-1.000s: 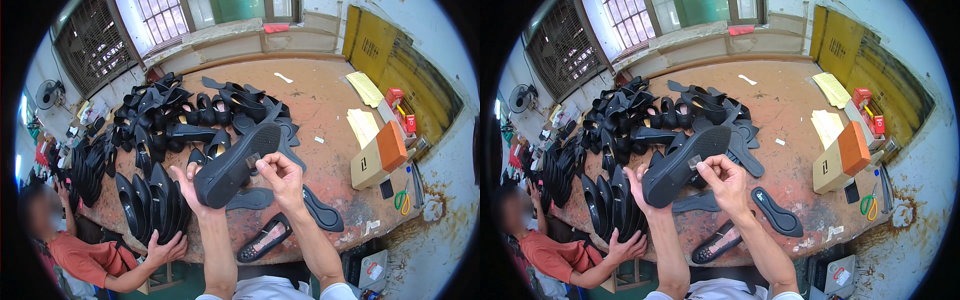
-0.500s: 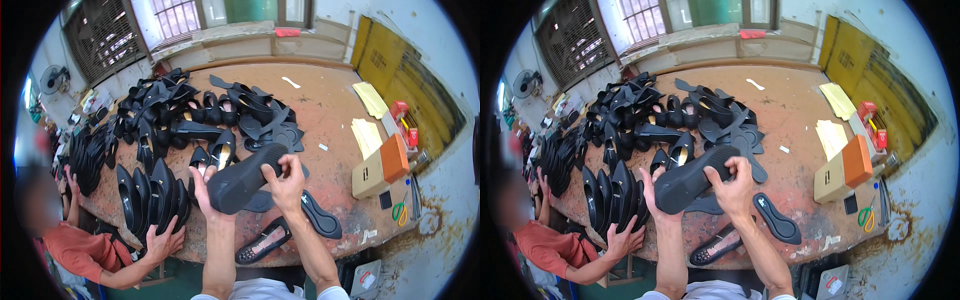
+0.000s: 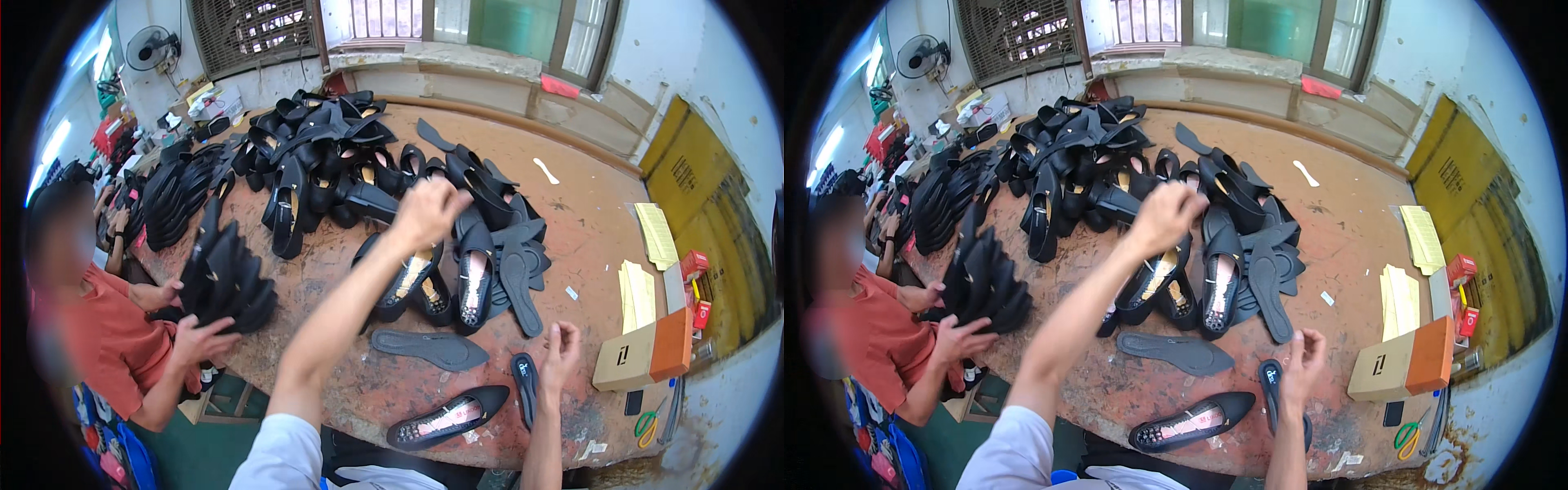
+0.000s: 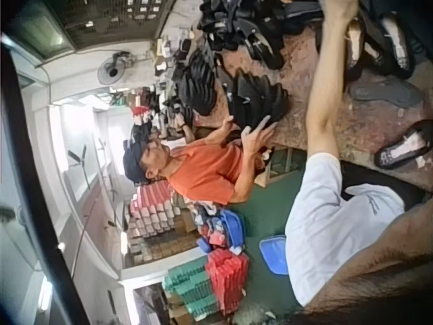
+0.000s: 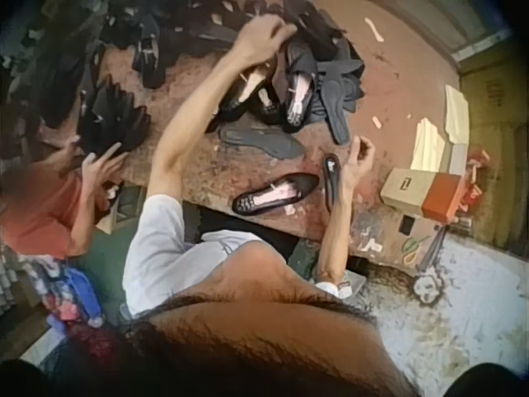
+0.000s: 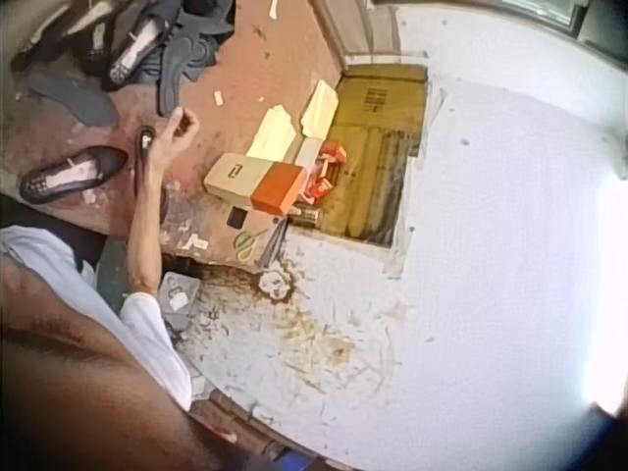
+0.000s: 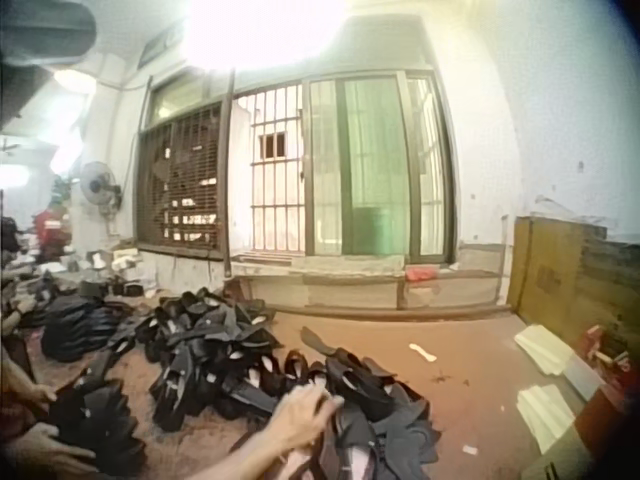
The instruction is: The person inserts insoles into shoes by hand and presses them into place.
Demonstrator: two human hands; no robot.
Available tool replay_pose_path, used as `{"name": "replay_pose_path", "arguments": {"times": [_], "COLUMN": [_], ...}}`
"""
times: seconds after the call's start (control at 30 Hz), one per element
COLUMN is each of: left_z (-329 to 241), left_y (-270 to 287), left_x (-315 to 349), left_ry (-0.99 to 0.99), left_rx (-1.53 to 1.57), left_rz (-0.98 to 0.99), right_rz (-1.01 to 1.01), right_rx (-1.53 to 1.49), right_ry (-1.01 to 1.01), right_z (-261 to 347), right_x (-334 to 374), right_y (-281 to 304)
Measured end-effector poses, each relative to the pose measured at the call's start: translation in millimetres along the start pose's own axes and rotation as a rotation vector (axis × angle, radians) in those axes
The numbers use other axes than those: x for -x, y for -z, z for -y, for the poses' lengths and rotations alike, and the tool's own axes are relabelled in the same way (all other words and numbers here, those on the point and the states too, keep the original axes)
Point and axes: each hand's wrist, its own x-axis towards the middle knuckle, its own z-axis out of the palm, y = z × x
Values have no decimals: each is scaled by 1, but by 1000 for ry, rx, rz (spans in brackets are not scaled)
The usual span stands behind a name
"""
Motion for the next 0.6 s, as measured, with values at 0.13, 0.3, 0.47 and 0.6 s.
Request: {"name": "replay_pose_path", "arguments": {"times": [0.13, 0.3, 0.47, 0.6], "left_z": [96, 147, 158, 168], "left_y": [31, 24, -20, -35], "left_x": [-44, -69, -90, -106], "left_ry": [335, 353, 414, 447], "left_rx": [-122, -157, -598, -620], "left_rz": [25, 567, 876, 1086], "right_rz": [20, 3, -17, 47], "right_rx": [56, 59, 67, 174], "right_ry": [2, -104, -148, -82], "right_z": [6, 5, 6, 42], "right_x": [10, 22, 32, 21], "right_y": [32, 38, 31, 8]}}
